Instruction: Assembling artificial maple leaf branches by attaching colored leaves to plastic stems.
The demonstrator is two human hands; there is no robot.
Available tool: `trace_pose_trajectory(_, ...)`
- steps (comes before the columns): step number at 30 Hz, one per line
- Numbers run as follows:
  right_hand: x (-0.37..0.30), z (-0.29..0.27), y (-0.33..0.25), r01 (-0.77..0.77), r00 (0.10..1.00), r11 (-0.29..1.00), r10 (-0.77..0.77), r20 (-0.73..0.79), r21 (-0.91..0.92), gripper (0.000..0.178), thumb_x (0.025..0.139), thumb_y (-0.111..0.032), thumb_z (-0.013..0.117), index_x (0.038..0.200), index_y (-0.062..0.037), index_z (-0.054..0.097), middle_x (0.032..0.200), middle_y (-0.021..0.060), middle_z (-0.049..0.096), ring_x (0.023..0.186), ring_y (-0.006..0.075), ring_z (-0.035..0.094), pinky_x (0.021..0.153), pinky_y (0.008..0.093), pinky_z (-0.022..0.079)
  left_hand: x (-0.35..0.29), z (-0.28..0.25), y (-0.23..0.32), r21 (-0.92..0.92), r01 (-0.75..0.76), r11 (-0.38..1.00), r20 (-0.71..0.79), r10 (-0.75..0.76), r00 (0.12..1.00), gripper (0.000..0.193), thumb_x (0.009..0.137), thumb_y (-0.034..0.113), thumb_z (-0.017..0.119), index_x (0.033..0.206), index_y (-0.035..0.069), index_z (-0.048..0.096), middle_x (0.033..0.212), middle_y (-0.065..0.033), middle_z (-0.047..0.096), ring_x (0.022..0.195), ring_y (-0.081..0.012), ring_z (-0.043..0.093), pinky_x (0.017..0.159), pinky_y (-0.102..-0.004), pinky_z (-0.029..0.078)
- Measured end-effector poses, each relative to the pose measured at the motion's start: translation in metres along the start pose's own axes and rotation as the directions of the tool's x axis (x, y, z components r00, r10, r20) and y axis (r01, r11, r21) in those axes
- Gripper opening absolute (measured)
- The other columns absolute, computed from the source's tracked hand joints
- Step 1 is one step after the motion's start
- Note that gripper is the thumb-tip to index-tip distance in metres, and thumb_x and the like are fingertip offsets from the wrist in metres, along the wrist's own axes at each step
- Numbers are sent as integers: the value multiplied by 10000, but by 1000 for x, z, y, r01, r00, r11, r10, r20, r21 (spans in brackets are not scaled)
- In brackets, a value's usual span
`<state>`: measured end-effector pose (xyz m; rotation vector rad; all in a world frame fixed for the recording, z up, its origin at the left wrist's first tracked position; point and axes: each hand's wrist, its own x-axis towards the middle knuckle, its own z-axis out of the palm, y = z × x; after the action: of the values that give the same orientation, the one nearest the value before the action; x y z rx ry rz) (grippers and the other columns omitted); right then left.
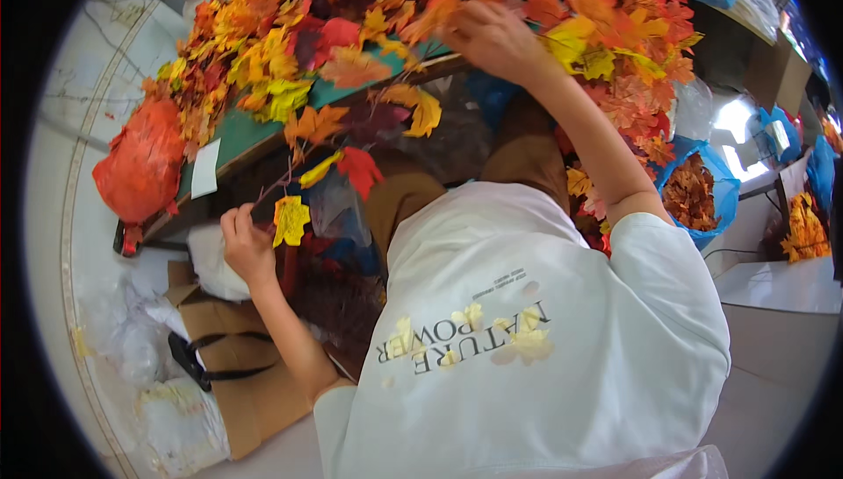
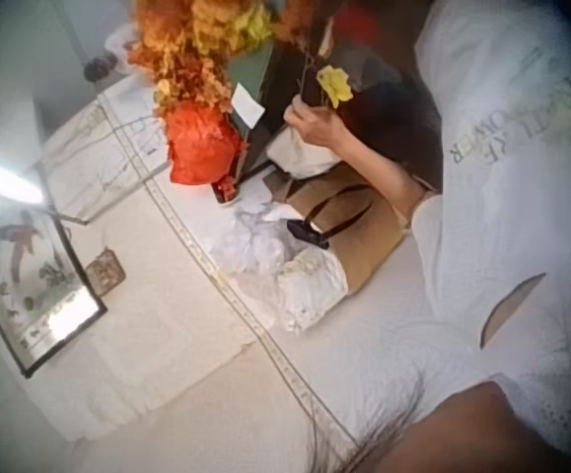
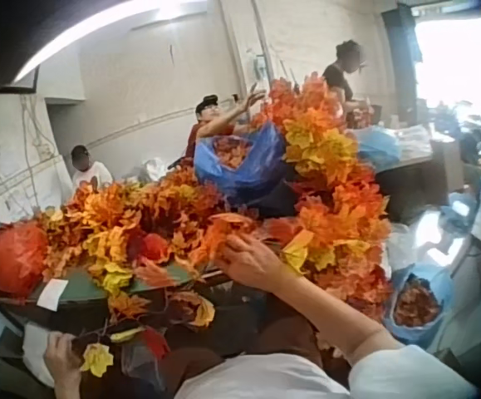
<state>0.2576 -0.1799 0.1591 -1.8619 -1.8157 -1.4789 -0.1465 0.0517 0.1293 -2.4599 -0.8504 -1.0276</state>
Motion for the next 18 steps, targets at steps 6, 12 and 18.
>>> trace_pose_trajectory(6,21,12,6,230,970,973,-228,-85,13,172,686,-170,612,833,-84,590,885,2,547,974,172,500,882,316,444,0,0,-2,-30,3,1000,91,0,996,186,788,-16,542,897,110,626,924,-61,563,807,-292,593,659,-370,489)
trace_pose_trajectory(12,33,-9,14,326,941,945,-326,-95,-16,121,659,-197,593,746,-112,599,824,-16,565,980,164,485,913,316,406,-2,-2,-1,-84,0,996,149,12,989,206,738,-48,558,878,90,619,906,-66,565,784,-297,595,638,-378,489)
trace_pose_trajectory(18,29,-26,22,290,953,954,-295,-73,-68,170,671,-190,588,830,-127,591,829,-33,548,955,147,490,879,288,410,1,-2,0,-87,-33,996,135,45,990,242,700,-67,565,874,92,621,900,-60,567,773,-286,600,622,-371,492)
